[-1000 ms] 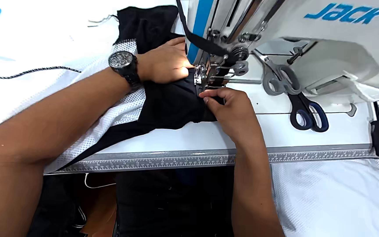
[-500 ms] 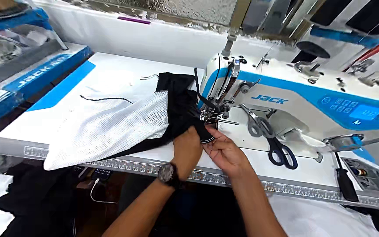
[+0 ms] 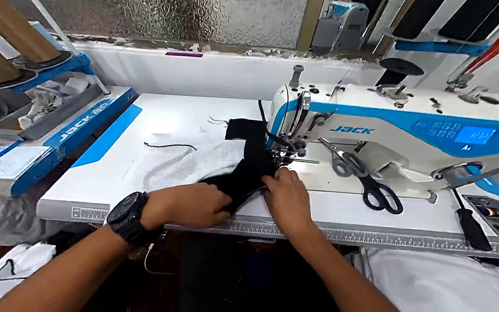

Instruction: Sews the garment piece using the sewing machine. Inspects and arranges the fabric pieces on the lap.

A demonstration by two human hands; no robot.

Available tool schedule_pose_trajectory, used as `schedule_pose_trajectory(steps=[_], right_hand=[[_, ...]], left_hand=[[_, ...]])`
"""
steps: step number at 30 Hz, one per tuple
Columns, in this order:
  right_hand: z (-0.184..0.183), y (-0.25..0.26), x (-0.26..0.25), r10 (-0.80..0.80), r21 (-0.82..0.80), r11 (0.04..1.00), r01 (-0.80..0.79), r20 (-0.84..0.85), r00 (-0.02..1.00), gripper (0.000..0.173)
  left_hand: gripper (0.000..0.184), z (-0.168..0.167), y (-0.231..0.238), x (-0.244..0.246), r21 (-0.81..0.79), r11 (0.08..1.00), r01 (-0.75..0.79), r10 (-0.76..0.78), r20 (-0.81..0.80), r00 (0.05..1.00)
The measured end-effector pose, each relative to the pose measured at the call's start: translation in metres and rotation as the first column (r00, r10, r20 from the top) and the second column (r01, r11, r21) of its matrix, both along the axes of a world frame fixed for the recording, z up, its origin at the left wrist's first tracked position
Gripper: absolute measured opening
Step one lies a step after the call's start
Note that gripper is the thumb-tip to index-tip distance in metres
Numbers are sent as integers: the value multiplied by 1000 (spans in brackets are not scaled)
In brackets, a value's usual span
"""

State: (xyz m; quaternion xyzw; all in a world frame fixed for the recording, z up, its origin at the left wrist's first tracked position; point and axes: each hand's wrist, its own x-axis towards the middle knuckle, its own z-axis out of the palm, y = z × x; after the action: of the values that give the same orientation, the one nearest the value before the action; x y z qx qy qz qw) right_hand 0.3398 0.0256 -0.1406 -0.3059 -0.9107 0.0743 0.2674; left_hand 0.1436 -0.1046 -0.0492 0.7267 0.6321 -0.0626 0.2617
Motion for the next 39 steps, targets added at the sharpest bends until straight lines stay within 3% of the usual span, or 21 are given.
schedule_pose_trajectory(steps=[2, 4, 8, 10, 13, 16, 18, 20, 22, 25, 26, 28, 30, 32, 34, 39], right_hand=[[5, -7, -4, -3, 185, 983, -7, 53, 999, 13], [9, -9, -4, 136, 240, 960, -146, 59, 989, 14], [24, 9, -9, 573, 51, 813, -581, 117, 812, 13], [39, 11, -16, 695, -91, 719, -689, 89, 713, 16], [51, -10, -6, 651, -44, 758, -651, 127, 749, 14], [15, -39, 29, 602, 196, 768, -610, 104, 792, 12], [-13, -38, 54, 620, 236, 754, -613, 49, 783, 17], [-20, -19, 77, 658, 170, 748, -642, -60, 751, 18], [-17, 0, 90, 696, 70, 718, -693, -111, 710, 18], [-14, -2, 85, 733, 67, 681, -730, -47, 679, 16], [-13, -4, 81, 738, 101, 672, -734, -10, 674, 16], [-13, -6, 76, 743, 151, 657, -739, 35, 668, 16], [-16, -4, 79, 755, 150, 645, -749, 26, 655, 16], [-15, 10, 90, 756, 112, 652, -750, -24, 654, 16], [-12, 28, 106, 758, 9, 651, -759, -59, 649, 20], [5, 44, 111, 809, -105, 576, -811, -66, 584, 23]], left_hand=[[22, -7, -6, -7, 99, 987, 128, -129, 5, 992], [19, -15, -2, -24, 281, 934, 221, -245, 55, 968], [12, -11, 11, -32, 357, 905, 230, -293, 132, 947], [11, 0, 15, -25, 347, 913, 214, -278, 147, 949], [17, 14, 15, -14, 448, 837, 315, -385, 72, 920], [43, -5, 31, -2, 577, 722, 382, -489, 36, 871], [52, -44, 48, 1, 582, 716, 386, -461, -21, 887], [55, -70, 57, -8, 650, 683, 332, -388, -61, 919], [54, -67, 55, -14, 634, 739, 227, -234, -74, 969], [50, -21, 46, 18, 391, 918, 68, 28, -236, 971], [46, -5, 44, 37, 408, 911, 63, 68, -297, 952], [33, 3, 56, 69, 592, 793, 144, 25, -267, 963], [26, -27, 82, 78, 680, 716, 160, -111, -115, 987], [59, -67, 91, 60, 615, 783, 93, -75, -56, 996], [91, -94, 77, 46, 568, 823, 29, 35, -101, 994], [100, -102, 59, 44, 560, 824, -86, 161, -85, 983]])
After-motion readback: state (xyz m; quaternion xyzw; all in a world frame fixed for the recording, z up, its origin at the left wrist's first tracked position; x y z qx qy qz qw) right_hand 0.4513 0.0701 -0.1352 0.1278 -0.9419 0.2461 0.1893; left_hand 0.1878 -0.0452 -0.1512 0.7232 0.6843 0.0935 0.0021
